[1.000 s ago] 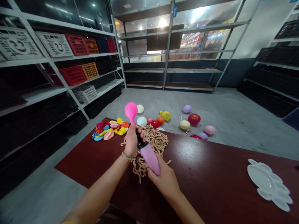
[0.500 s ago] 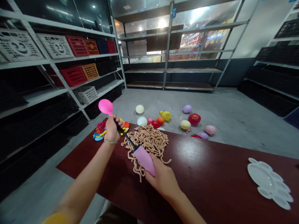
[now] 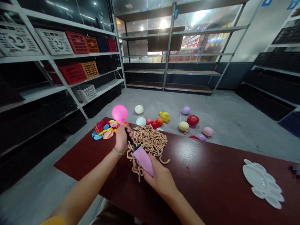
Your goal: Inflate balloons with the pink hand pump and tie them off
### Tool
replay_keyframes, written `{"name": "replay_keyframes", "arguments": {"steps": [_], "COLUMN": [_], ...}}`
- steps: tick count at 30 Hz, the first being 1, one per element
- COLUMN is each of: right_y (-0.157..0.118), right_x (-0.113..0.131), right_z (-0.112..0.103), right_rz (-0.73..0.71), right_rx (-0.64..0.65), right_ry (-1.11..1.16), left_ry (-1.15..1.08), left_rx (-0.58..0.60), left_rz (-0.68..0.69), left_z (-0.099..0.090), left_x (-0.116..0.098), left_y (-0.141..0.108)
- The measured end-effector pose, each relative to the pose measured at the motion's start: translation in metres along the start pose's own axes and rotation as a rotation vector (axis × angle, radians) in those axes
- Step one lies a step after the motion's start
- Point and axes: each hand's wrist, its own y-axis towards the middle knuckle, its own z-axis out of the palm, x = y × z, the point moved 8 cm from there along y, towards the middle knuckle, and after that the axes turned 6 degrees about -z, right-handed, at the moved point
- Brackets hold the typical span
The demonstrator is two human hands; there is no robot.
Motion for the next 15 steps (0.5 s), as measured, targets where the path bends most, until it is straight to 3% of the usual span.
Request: {"name": "replay_keyframes", "arguments": {"steps": [4,7,10,15], "right_y": [0.000,-0.001,-0.002,-0.003], "right_x": [0.012,0.019,0.015,0.001], "right_z": [0.005,0.005,0.003,-0.004], "right_rz": [-0.065,-0.079,-0.036,0.040], "right_rx": [0.038,0.033,0.022,-0.044], "right_ry": [-0.018,-0.009,-0.026,-0.037], "left_ry": [0.018,-0.002,-0.050,-0.038], "left_rx": [-0.023,-0.057,-0.050,0.085], "left_rz": [0.176,0.249,0.242,0.109], "left_z": [-0.023,-0.033,-0.026,0.010], "left_x": [-0.067,-0.092,-0.078,-0.012], "left_y": [0.021,0.026,0.018,-0.015]}}
